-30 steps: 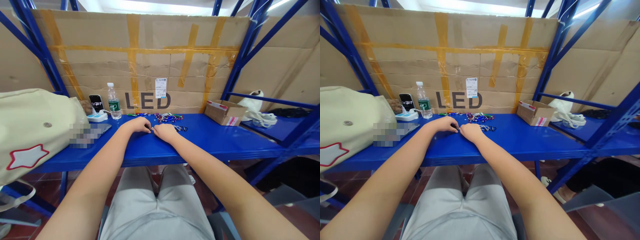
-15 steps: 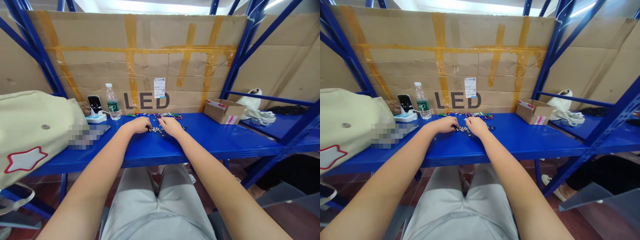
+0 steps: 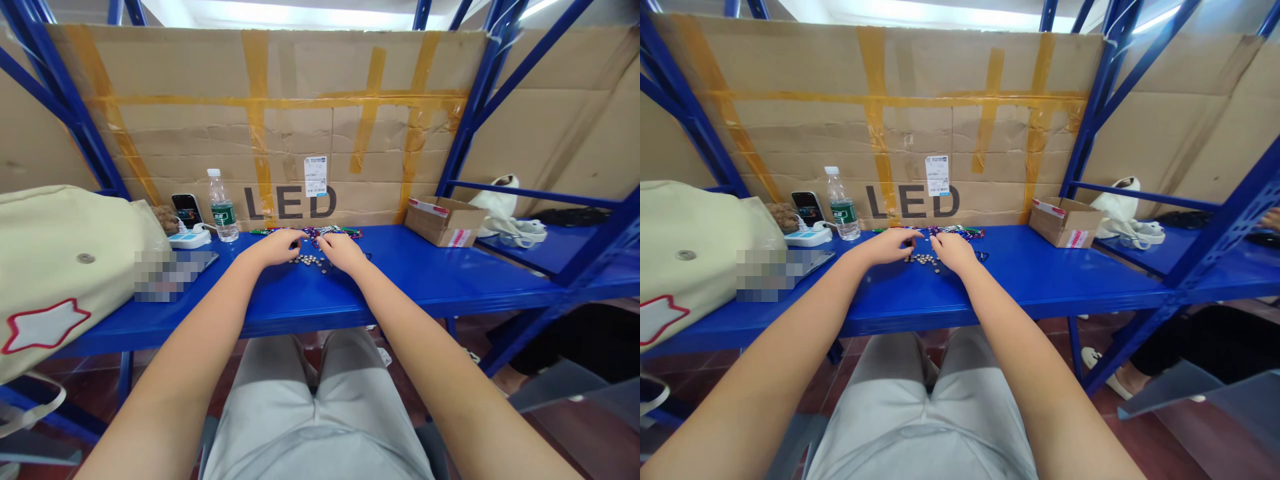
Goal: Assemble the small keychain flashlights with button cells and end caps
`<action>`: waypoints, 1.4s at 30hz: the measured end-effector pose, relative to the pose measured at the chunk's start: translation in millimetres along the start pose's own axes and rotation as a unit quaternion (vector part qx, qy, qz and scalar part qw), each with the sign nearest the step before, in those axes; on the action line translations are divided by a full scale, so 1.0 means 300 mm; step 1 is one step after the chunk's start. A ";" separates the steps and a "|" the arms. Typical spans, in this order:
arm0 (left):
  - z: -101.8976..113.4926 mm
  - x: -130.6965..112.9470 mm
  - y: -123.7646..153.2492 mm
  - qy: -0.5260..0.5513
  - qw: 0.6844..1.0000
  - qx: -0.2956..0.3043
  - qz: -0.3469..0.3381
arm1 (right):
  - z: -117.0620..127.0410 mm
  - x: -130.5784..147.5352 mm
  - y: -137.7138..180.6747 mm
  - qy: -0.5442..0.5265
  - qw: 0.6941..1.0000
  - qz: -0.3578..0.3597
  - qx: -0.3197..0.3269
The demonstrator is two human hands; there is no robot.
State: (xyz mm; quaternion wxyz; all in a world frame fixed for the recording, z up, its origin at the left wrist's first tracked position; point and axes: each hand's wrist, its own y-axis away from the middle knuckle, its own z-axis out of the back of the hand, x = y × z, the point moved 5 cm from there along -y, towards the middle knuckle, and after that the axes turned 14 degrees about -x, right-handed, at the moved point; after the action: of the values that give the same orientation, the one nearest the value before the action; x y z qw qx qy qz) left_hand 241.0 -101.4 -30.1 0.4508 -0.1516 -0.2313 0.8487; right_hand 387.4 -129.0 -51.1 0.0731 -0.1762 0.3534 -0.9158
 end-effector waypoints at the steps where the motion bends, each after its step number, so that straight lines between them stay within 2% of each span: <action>1: 0.005 0.004 0.001 0.008 1.000 -0.008 0.008 | 0.000 -0.002 0.000 -0.001 1.000 -0.003 0.001; 5: 0.009 0.013 0.005 0.035 0.999 -0.022 0.030 | 0.000 -0.005 0.001 0.000 1.000 -0.011 0.013; 10: -0.011 0.008 0.009 0.052 0.998 0.023 0.042 | 0.003 0.001 0.001 -0.001 1.000 -0.011 0.021; 13: 0.004 0.015 0.002 0.063 0.996 -0.020 0.067 | 0.006 0.001 0.002 -0.006 1.000 -0.012 0.018; 16: 0.025 0.026 -0.003 0.168 0.976 -0.075 0.119 | 0.004 -0.003 -0.001 -0.030 0.999 -0.011 0.006; 18: 0.028 0.035 0.000 0.279 0.940 -0.090 0.175 | 0.001 0.000 -0.006 -0.063 0.998 0.001 -0.009; 19: 0.026 0.039 0.003 0.340 0.912 -0.094 0.207 | 0.000 0.004 -0.008 -0.084 0.996 0.008 -0.016; 22: 0.017 0.045 0.015 0.514 0.802 -0.100 0.288 | 0.002 0.020 -0.010 -0.162 0.987 0.013 -0.023; 24: 0.012 0.044 0.017 0.599 0.733 -0.103 0.306 | 0.007 0.030 -0.008 -0.211 0.977 -0.001 -0.020; 25: 0.010 0.045 0.017 0.624 0.709 -0.103 0.311 | 0.011 0.034 -0.007 -0.231 0.973 -0.008 -0.019; 28: 0.002 0.055 0.016 0.665 0.661 -0.105 0.330 | 0.023 0.041 -0.005 -0.261 0.965 -0.017 -0.024; 32: -0.001 0.062 0.012 0.691 0.627 -0.103 0.345 | 0.026 0.041 -0.007 -0.268 0.963 -0.016 -0.021; 35: -0.001 0.063 0.010 0.688 0.627 -0.105 0.350 | 0.025 0.041 -0.009 -0.258 0.966 -0.015 -0.019; 37: -0.001 0.072 0.010 0.663 0.651 -0.118 0.350 | 0.028 0.040 -0.009 -0.234 0.972 -0.007 -0.024; 39: 0.002 0.094 0.013 0.595 0.707 -0.145 0.354 | 0.032 0.035 -0.010 -0.189 0.981 0.003 -0.033; 42: 0.028 0.142 0.023 0.377 0.841 -0.188 0.340 | 0.036 0.012 -0.013 -0.097 0.995 -0.004 -0.030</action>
State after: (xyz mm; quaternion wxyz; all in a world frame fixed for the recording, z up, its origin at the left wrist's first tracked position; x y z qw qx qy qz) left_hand 208.8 -71.4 -28.7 0.1494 -0.6113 -0.1327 0.7658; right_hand 388.2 -133.7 -40.2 0.0986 -0.2677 0.3709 -0.8838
